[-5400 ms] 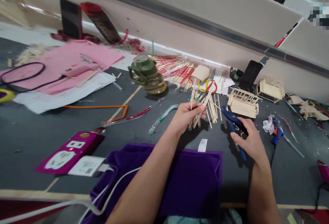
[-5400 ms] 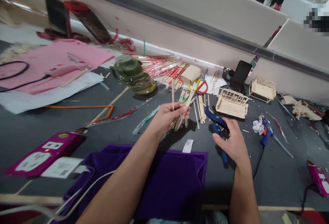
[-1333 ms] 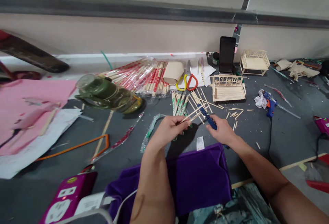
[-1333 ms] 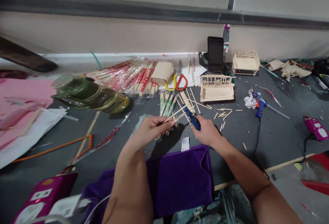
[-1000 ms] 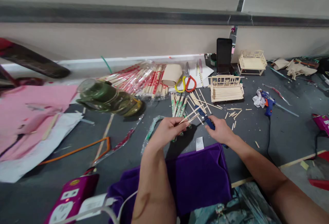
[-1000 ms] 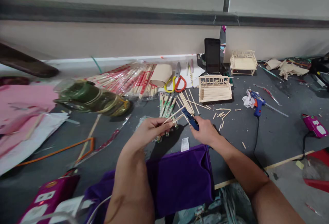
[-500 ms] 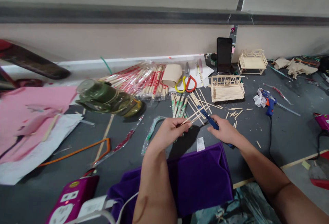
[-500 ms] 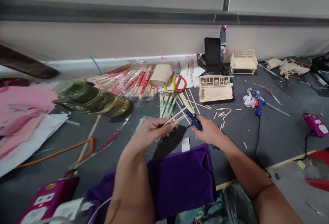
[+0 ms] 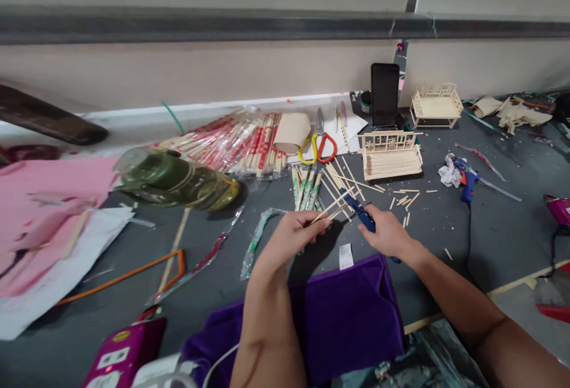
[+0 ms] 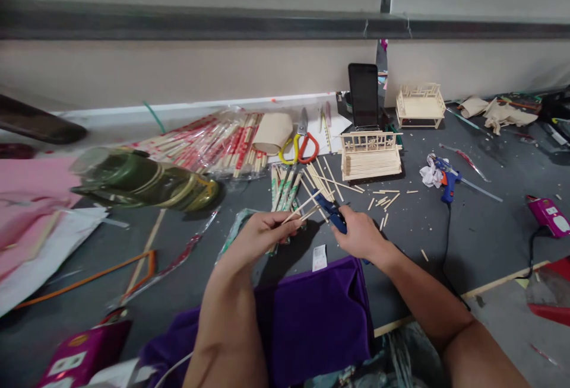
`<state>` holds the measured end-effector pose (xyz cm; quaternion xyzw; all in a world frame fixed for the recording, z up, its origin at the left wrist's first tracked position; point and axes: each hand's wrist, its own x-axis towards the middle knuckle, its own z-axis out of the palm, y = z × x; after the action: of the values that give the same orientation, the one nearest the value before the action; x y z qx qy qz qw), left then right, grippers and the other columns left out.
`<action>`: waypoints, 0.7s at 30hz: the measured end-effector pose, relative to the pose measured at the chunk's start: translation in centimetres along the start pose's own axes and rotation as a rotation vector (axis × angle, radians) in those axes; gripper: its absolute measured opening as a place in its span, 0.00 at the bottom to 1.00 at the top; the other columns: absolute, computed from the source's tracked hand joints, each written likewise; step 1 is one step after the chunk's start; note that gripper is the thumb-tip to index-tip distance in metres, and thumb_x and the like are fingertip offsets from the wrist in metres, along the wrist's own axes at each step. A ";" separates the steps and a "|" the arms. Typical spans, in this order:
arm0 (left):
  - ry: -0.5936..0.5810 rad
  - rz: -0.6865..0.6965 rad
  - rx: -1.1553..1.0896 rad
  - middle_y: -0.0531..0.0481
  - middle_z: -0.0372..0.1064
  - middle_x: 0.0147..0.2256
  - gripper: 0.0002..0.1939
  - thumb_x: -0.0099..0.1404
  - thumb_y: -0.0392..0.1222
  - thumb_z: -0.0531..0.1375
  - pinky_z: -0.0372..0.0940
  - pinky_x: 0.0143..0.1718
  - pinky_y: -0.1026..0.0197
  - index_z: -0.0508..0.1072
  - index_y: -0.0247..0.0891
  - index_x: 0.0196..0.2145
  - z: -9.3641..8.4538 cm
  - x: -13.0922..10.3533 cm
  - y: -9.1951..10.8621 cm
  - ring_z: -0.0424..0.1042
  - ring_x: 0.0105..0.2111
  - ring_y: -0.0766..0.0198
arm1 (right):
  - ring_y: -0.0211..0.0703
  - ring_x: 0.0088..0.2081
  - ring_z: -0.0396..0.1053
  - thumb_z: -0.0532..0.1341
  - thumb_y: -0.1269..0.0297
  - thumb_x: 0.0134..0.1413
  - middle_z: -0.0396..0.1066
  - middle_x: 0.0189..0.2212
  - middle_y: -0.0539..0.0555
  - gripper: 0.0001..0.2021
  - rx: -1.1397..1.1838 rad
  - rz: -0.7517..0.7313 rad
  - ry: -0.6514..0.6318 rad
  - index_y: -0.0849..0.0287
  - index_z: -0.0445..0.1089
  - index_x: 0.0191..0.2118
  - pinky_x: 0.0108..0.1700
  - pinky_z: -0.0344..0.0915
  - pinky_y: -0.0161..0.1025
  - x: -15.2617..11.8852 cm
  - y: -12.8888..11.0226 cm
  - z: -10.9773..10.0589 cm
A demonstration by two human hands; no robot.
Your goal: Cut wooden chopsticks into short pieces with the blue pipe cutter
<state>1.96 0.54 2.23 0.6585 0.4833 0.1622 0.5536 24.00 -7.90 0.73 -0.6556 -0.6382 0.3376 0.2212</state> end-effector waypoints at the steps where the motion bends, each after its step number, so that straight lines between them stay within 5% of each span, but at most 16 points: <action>1: -0.001 -0.004 -0.009 0.54 0.63 0.20 0.18 0.57 0.54 0.64 0.53 0.20 0.68 0.75 0.35 0.24 0.0 0.0 0.1 0.59 0.19 0.70 | 0.46 0.31 0.72 0.59 0.62 0.62 0.75 0.31 0.53 0.11 0.000 -0.002 -0.005 0.58 0.68 0.48 0.33 0.56 0.36 0.0 0.0 -0.1; 21: -0.003 0.014 -0.054 0.52 0.66 0.21 0.18 0.55 0.55 0.66 0.56 0.22 0.68 0.76 0.34 0.25 0.1 -0.5 0.9 0.61 0.20 0.70 | 0.46 0.34 0.72 0.59 0.63 0.62 0.75 0.32 0.54 0.10 0.027 -0.086 0.029 0.59 0.69 0.47 0.36 0.60 0.36 0.1 0.7 -0.2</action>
<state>2.22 0.12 3.11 0.6469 0.4733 0.1780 0.5708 24.56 -7.79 0.34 -0.6291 -0.6581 0.3268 0.2535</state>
